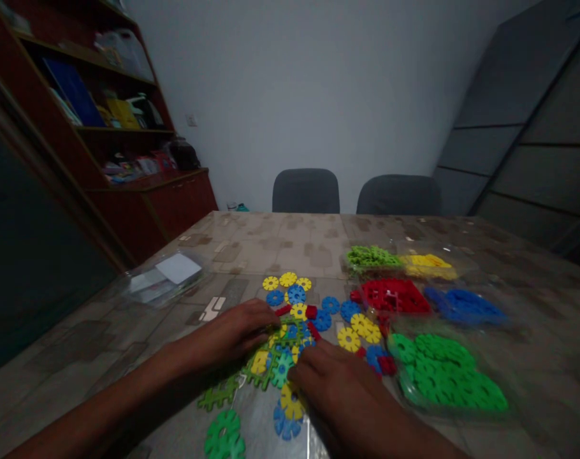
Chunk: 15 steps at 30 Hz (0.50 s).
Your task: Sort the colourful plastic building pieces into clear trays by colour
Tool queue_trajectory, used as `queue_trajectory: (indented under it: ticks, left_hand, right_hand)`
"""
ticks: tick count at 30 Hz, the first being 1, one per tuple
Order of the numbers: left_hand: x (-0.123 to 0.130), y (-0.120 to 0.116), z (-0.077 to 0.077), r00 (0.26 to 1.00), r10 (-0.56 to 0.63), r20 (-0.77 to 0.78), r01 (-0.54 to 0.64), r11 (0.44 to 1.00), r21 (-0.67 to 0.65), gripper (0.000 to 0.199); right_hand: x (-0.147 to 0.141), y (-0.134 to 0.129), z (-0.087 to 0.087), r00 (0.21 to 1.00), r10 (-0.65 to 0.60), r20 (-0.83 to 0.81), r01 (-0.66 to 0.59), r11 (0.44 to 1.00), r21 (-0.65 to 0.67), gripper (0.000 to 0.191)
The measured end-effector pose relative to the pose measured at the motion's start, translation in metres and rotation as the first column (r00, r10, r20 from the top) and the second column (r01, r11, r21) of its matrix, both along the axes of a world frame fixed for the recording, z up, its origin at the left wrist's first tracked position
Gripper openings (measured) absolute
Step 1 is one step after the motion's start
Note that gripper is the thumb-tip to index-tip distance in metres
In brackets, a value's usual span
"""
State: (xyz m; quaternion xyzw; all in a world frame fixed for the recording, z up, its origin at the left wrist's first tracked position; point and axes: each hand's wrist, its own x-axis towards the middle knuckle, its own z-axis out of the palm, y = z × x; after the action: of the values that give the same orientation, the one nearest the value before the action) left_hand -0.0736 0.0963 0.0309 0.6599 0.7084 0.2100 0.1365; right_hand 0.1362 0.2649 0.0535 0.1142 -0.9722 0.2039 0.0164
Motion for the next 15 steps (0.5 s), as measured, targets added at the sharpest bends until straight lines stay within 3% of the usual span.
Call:
queue_trajectory:
  ticks: [2, 4, 9, 12, 15]
  left_hand:
    - [-0.001, 0.000, 0.000, 1.000, 0.010, -0.010, -0.010, 1.000, 0.009, 0.024]
    - [-0.003, 0.000, -0.002, 1.000, 0.014, -0.017, -0.014, 1.000, 0.022, 0.027]
    - [-0.004, -0.002, -0.007, 1.000, 0.018, -0.015, -0.018, 1.000, 0.010, 0.029]
    - [-0.002, -0.002, -0.005, 1.000, 0.022, -0.020, -0.022, 1.000, 0.003, 0.030]
    - [0.000, -0.001, -0.002, 0.999, 0.029, -0.022, -0.030, 1.000, -0.010, 0.031]
  right_hand:
    - [-0.004, -0.001, 0.001, 0.990, -0.071, 0.120, 0.058, 0.993, 0.108, 0.006]
    - [-0.007, -0.003, -0.004, 0.983, -0.069, 0.173, 0.042, 0.987, 0.152, 0.019]
    - [-0.008, -0.006, -0.008, 0.986, -0.094, 0.136, 0.069, 0.981, 0.180, 0.013]
    - [-0.007, 0.010, 0.002, 0.982, -0.146, 0.121, 0.133, 0.985, 0.109, 0.013]
    - [-0.009, 0.038, 0.008, 0.965, -0.263, 0.020, 0.256, 0.951, 0.171, 0.019]
